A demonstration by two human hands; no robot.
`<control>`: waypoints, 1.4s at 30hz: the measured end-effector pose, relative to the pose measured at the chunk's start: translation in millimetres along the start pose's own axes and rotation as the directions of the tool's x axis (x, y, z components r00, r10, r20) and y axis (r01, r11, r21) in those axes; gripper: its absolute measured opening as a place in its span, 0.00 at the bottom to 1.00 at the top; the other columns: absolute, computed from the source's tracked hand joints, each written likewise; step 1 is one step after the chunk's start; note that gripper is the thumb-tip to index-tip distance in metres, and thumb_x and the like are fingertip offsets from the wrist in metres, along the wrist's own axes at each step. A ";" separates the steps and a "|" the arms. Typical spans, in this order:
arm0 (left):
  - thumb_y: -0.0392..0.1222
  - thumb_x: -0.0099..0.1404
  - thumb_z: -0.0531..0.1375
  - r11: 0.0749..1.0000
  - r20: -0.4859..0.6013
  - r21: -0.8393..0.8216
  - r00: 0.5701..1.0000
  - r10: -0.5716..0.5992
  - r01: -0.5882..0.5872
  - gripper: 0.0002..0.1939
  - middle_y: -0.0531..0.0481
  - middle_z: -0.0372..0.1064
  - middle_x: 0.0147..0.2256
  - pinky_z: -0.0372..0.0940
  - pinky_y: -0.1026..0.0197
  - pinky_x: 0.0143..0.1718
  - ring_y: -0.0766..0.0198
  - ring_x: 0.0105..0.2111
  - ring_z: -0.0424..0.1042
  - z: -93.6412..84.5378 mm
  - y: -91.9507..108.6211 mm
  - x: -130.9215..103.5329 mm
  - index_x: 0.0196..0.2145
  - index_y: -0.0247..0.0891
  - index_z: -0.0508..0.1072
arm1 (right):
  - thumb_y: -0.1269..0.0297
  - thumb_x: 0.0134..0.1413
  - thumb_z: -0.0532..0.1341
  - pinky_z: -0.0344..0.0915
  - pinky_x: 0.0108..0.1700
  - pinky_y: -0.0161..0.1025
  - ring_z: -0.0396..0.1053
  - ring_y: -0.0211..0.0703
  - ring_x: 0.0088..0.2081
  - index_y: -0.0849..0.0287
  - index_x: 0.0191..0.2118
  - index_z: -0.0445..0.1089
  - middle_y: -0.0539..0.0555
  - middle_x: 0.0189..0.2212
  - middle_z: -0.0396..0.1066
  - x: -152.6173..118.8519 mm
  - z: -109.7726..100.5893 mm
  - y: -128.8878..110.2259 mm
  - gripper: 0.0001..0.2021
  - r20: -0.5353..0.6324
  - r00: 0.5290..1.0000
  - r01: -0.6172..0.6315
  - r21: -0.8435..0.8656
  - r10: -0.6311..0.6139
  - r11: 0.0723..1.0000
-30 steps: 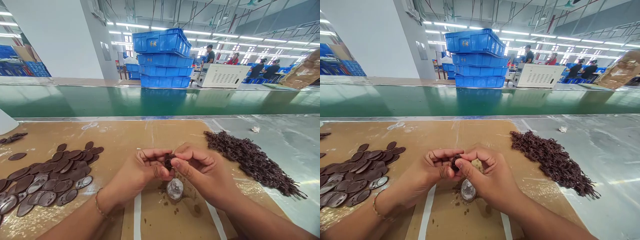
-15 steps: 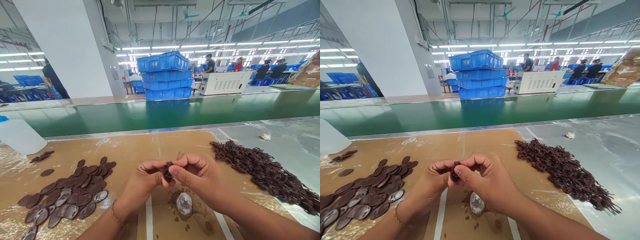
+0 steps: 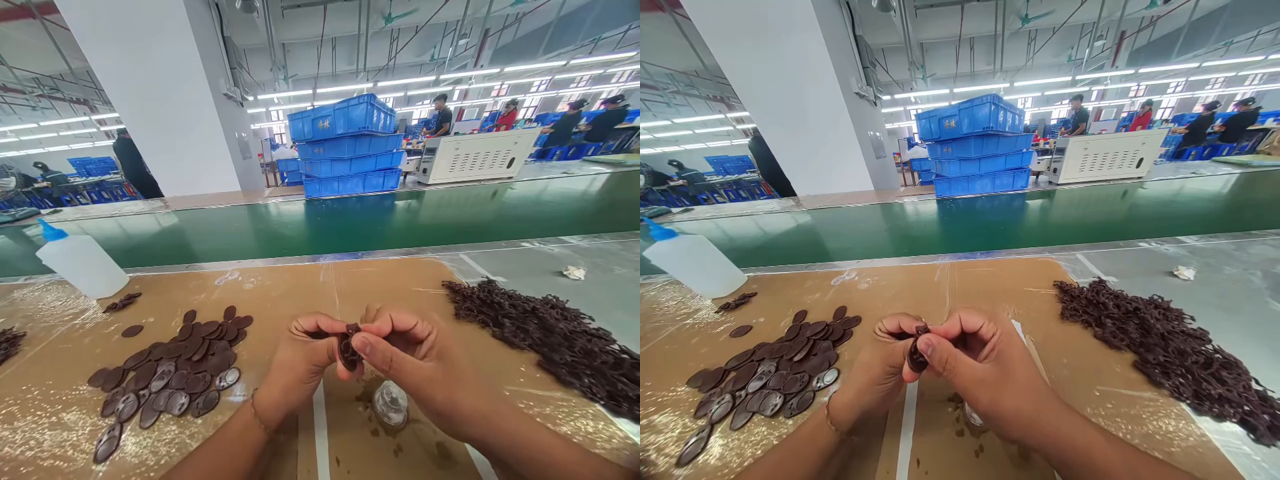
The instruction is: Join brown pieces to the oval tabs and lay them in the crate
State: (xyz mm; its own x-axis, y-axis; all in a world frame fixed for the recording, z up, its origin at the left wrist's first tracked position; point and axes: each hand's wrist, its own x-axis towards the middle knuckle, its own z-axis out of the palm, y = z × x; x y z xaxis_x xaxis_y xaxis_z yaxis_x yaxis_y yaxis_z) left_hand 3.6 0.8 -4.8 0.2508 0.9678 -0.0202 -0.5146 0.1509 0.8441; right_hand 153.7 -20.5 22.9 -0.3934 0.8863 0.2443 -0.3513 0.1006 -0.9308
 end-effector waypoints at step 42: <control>0.31 0.39 0.73 0.990 -0.095 0.127 0.994 -0.048 0.060 0.12 0.53 0.73 0.19 0.63 0.69 0.23 0.70 0.19 0.68 9.8 -11.0 -0.9 0.20 0.34 0.73 | 0.61 0.55 0.66 0.70 0.31 0.34 0.73 0.37 0.28 0.58 0.25 0.69 0.50 0.23 0.73 -8.9 -15.0 13.5 0.11 -0.078 0.997 -0.013 0.007 0.013 1.000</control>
State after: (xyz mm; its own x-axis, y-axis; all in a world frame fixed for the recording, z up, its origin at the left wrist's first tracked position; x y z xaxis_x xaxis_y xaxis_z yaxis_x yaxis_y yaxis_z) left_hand 17.1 -3.7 -8.8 0.1963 0.9742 -0.1110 -0.3905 0.1815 0.9025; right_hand 165.2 -20.3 4.1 -0.3307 0.9200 0.2102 -0.3524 0.0862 -0.9319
